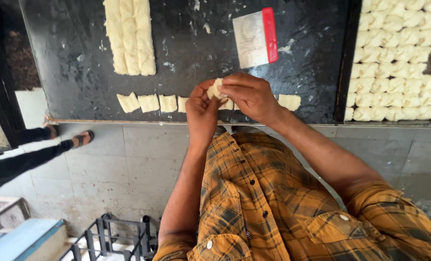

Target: The person uses a hand scraper to cut strips of dough into small squares and then rolls each square between their hands to form small dough balls, placing them onto a tray.

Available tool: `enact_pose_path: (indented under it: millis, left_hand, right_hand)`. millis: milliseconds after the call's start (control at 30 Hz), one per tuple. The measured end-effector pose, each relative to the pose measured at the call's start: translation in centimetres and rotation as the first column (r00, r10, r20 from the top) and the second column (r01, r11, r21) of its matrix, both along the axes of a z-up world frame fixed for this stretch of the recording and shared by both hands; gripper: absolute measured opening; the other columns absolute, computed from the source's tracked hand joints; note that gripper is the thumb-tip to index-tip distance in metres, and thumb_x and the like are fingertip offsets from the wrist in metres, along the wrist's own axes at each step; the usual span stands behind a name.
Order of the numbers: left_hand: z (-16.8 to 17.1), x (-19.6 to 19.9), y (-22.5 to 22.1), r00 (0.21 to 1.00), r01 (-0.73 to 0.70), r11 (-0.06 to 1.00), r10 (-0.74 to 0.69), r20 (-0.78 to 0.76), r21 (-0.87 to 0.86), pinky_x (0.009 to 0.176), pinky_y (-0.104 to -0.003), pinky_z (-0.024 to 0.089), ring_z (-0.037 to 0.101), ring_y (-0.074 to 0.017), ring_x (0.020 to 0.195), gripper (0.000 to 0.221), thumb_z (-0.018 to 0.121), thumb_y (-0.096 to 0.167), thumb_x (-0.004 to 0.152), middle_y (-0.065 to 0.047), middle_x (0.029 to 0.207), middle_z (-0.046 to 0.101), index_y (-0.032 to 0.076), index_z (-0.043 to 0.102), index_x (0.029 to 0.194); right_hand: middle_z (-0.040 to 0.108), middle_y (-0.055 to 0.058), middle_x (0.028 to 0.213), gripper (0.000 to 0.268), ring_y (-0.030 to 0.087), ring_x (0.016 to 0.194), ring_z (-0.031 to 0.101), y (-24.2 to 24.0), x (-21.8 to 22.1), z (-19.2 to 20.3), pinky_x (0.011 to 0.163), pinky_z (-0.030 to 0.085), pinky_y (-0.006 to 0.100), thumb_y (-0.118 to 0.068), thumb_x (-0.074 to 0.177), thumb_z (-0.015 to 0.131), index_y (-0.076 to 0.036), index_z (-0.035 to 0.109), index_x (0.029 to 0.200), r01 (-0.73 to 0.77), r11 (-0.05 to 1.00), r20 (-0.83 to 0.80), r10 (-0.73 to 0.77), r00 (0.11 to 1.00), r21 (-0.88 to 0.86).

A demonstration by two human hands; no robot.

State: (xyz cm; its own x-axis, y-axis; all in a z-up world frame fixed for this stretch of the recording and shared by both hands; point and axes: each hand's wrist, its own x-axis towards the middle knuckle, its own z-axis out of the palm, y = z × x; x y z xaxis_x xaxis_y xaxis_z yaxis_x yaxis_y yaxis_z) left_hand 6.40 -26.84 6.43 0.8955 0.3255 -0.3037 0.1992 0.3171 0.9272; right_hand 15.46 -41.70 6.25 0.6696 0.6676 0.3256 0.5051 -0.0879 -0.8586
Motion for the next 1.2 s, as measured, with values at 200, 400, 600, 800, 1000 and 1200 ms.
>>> enact_pose_path:
  millis: [200,400,600,800,1000,1200]
  left_hand:
    - [3.6,-0.8,0.5,0.981,0.171,0.897,-0.194,-0.015,-0.408,0.099,-0.034,0.063,0.071,-0.019,0.112,0.046,0.05,-0.006,0.101,-0.014,0.121,0.07,-0.001,0.044,0.146]
    - [3.4,-0.7,0.5,0.957,0.284,0.959,-0.282,0.064,-0.014,0.086,-0.025,0.055,0.068,-0.0145,0.102,0.062,0.06,-0.007,0.1,-0.012,0.109,0.073,0.003,0.034,0.155]
    - [2.4,0.5,2.5,0.973,0.224,0.974,-0.224,0.048,-0.009,0.086,-0.027,0.058,0.07,-0.0139,0.101,0.036,0.056,-0.011,0.102,-0.014,0.113,0.074,-0.008,0.054,0.138]
    - [2.2,0.0,5.0,0.96,0.242,0.902,-0.275,-0.044,-0.358,0.091,-0.03,0.061,0.071,-0.018,0.103,0.027,0.049,-0.002,0.106,-0.014,0.114,0.072,-0.007,0.063,0.129]
    - [3.4,-0.3,8.0,0.885,0.463,0.884,-0.458,0.077,-0.061,0.102,-0.032,0.058,0.069,-0.0179,0.114,0.027,0.056,-0.004,0.103,-0.014,0.12,0.071,-0.007,0.064,0.129]
    - [2.8,-0.8,9.0,0.925,0.328,0.943,-0.308,0.221,-0.06,0.096,-0.029,0.057,0.066,-0.017,0.119,0.02,0.066,-0.013,0.097,-0.014,0.13,0.067,-0.008,0.063,0.116]
  right_hand:
    - [0.064,0.009,0.118,0.018,0.027,0.109,0.06,-3.6,0.5,2.2,0.096,0.047,0.038,-0.015,0.082,0.081,-0.018,0.078,0.1,-0.001,0.999,0.204,-0.006,0.979,0.037]
    - [0.068,0.001,0.113,0.025,0.016,0.104,0.064,-2.7,0.4,2.8,0.095,0.053,0.033,-0.023,0.095,0.074,-0.021,0.076,0.12,0.043,0.986,-0.641,0.07,0.764,0.159]
    - [0.068,0.001,0.111,0.017,0.023,0.106,0.062,-0.3,-1.7,1.5,0.092,0.047,0.04,-0.02,0.088,0.085,-0.018,0.08,0.104,0.217,0.973,0.114,-0.208,0.971,-0.073]
    - [0.062,0.009,0.129,0.021,0.031,0.122,0.054,1.2,-3.4,3.8,0.102,0.042,0.049,-0.014,0.083,0.087,-0.017,0.077,0.102,0.232,0.973,0.38,-0.206,0.902,-0.024]
    - [0.054,0.007,0.137,0.043,0.021,0.122,0.06,3.2,-2.5,3.0,0.104,0.052,0.04,-0.019,0.094,0.077,-0.011,0.06,0.132,0.245,0.929,-0.548,-0.058,0.835,0.276]
    - [0.073,0.011,0.109,0.02,0.019,0.091,0.068,5.0,-4.6,0.5,0.083,0.057,0.034,-0.01,0.101,0.067,0.0,0.071,0.117,0.411,0.879,-0.956,0.141,0.258,0.241]
